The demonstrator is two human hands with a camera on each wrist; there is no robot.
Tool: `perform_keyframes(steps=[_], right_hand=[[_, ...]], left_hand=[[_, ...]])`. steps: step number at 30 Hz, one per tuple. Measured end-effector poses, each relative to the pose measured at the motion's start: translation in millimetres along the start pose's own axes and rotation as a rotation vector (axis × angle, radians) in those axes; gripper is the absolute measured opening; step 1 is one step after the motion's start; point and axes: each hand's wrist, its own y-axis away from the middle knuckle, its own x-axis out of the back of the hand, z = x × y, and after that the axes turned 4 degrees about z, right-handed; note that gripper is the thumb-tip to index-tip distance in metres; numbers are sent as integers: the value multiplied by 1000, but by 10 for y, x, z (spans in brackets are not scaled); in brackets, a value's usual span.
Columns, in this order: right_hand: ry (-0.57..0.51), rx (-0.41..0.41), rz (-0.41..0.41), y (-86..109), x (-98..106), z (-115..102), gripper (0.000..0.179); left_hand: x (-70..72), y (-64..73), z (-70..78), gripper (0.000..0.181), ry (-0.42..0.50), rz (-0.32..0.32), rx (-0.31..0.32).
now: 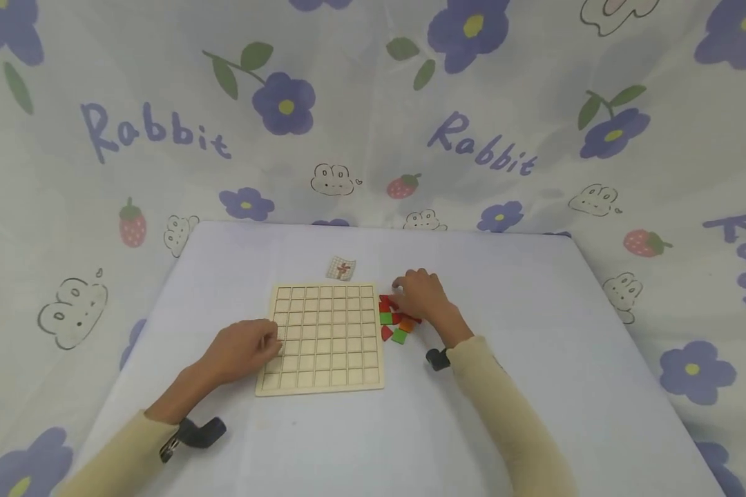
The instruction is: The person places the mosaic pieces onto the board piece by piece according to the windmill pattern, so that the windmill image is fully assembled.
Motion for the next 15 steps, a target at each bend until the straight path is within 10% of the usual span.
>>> perform_keyframes(steps=[2,6,15], right_hand=[[28,26,-10,67,-27,44,35],[22,54,1,144,-57,79,31],[-59,25,47,128,-167,50,35]], left_hand=[[-38,172,-30,17,-24,18,-4],[-99,419,-77,63,-60,14,-10],[-159,591,-157,92,-27,-18,-30]])
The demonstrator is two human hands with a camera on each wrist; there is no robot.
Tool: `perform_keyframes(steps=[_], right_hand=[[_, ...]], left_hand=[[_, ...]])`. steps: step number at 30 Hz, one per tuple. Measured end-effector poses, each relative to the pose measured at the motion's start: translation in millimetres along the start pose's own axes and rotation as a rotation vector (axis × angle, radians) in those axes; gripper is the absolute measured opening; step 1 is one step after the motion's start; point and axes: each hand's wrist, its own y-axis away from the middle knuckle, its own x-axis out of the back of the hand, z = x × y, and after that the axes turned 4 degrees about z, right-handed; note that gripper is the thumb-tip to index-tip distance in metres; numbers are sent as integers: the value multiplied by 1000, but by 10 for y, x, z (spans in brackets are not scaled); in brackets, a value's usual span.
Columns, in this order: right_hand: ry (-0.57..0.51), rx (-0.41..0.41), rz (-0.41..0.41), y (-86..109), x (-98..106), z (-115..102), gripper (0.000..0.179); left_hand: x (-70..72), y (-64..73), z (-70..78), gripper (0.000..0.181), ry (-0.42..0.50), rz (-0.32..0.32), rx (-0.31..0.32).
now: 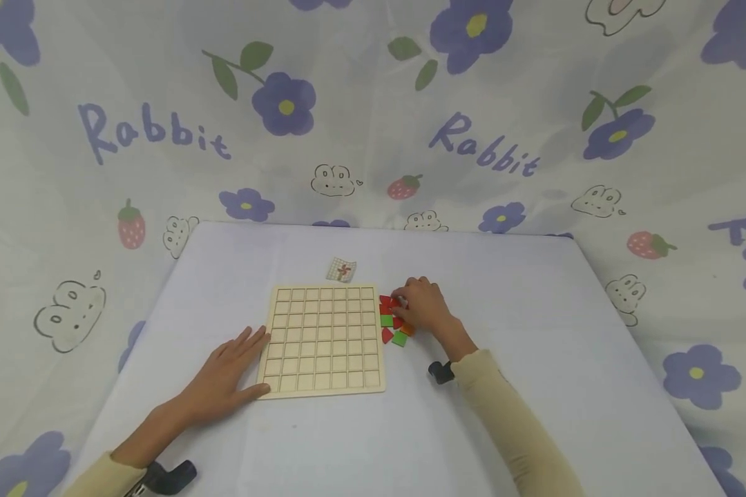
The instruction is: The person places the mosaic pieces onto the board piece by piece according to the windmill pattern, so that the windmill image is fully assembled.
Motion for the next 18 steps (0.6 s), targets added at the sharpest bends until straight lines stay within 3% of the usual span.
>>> perform_keyframes(steps=[8,11,15,18], right_hand=[[-108,-53,-5,-41,-14,-17,18],[-156,-92,-19,-42,19,7,21],[-105,-128,-20,-9,109,56,36],[-63,-140,-32,17,159,89,33]], left_hand=[[-34,26,-22,91,29,20,-7],[-53,20,-45,92,31,15,-7],[-84,15,-63,92,33,16,-8],[-83,22,-67,91,41,20,-2]])
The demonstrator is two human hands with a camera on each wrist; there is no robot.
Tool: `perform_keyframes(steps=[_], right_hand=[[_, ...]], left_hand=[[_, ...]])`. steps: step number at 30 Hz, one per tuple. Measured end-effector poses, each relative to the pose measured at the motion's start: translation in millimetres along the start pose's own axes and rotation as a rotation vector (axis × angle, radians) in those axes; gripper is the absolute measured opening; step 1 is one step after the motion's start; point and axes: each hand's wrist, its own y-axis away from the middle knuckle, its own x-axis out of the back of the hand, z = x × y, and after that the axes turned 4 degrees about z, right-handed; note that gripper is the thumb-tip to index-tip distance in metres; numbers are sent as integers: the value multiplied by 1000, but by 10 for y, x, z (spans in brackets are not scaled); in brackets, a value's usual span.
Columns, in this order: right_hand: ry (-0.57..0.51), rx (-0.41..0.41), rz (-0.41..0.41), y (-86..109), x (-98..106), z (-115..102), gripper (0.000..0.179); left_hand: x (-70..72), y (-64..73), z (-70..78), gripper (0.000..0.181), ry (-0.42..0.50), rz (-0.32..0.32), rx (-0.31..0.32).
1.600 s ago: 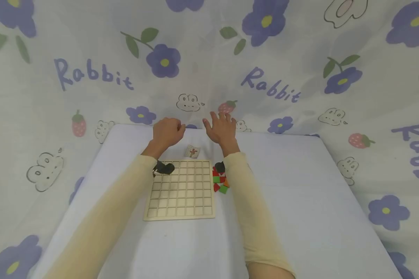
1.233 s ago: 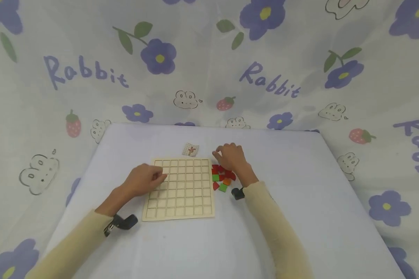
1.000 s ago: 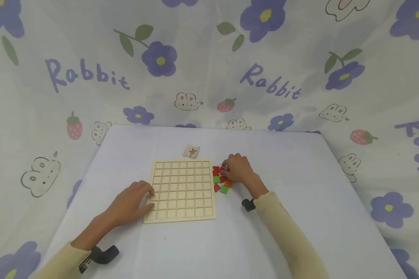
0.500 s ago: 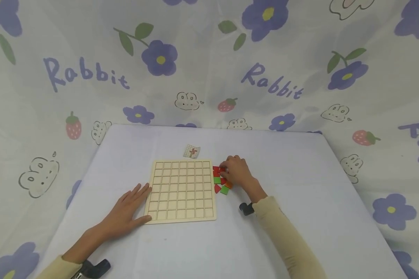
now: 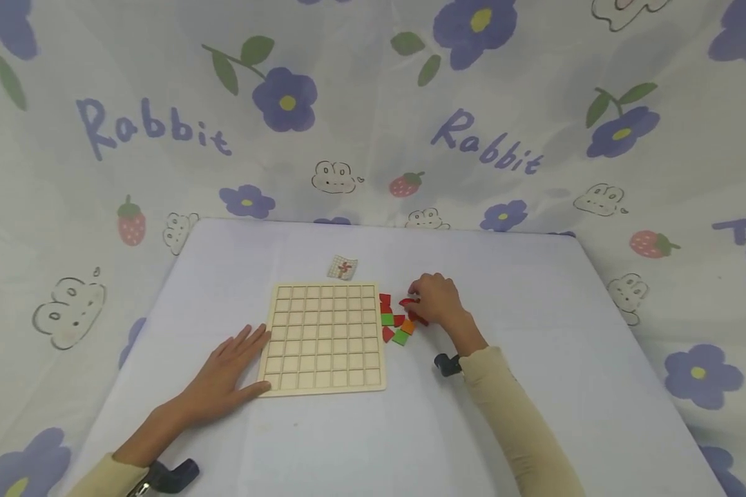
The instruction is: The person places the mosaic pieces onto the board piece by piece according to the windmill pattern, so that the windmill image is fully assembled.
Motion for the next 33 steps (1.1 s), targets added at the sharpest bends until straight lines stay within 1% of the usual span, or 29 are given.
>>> perform_keyframes(steps=[5,8,10,14,20,26,33], right_hand=[[-71,-31,-27,27,0,44,27],[-125,-58,-27,22,-35,53,25],[-171,-57,-22,25,-52,49,23],[-249,-17,7,32,-74,21,17],[-292,38,57,-10,-72,-100,14],[-372,109,28,-112,-83,-329,12],[-441,226,-24,-249,-152,-617,9]], left_hand=[[2,-5,6,91,5,6,6],[-12,-3,-2,91,2,3,10],[-18,3,-6,91,-1,3,9],[-12,10,-2,91,-5,13,3],[3,15,13,91,-8,19,-6],[-3,19,10,91,-10,12,0],[2,18,12,91,-17,6,7]])
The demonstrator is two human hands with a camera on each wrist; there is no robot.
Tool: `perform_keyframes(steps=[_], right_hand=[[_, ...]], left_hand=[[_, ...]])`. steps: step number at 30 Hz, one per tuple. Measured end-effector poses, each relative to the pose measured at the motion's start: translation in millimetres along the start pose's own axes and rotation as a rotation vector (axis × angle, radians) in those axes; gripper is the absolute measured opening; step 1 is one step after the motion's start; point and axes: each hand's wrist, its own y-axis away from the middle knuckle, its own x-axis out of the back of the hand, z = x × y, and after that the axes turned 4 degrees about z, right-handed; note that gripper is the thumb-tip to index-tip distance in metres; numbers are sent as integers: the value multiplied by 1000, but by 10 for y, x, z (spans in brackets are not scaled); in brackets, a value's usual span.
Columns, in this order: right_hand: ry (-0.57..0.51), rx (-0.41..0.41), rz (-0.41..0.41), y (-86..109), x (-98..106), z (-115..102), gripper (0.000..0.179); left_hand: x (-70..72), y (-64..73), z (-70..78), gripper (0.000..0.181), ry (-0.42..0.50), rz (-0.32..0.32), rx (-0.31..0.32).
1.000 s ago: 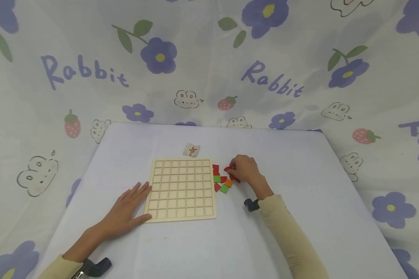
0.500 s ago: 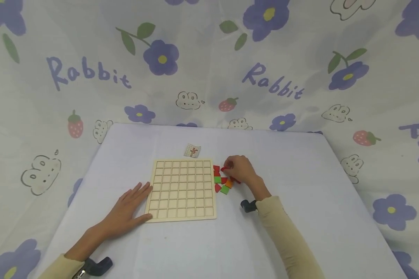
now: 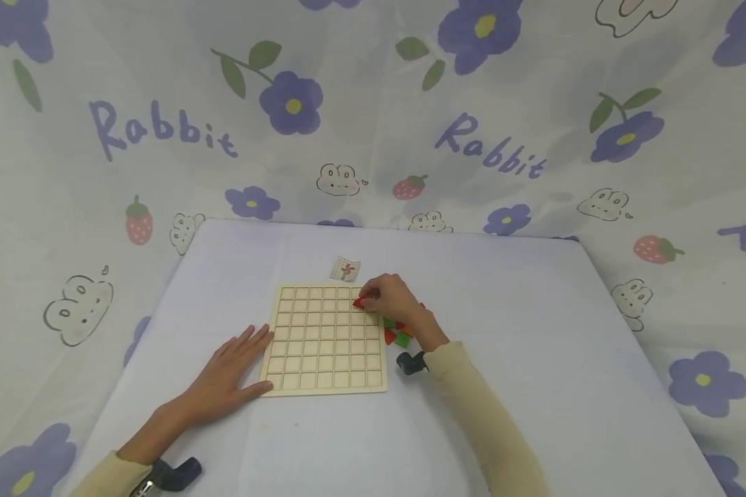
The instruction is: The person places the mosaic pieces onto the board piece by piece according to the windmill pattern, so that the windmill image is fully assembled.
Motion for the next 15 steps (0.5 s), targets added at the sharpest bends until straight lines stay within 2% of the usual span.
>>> perform_keyframes(steps=[9,15], right_hand=[[-16,96,-64,-226,-233,-197,9],[0,138,-55,-324,-349,-269,8]], left_hand=[[25,16,12,91,1,9,-11],[22,10,10,90,5,9,-10]])
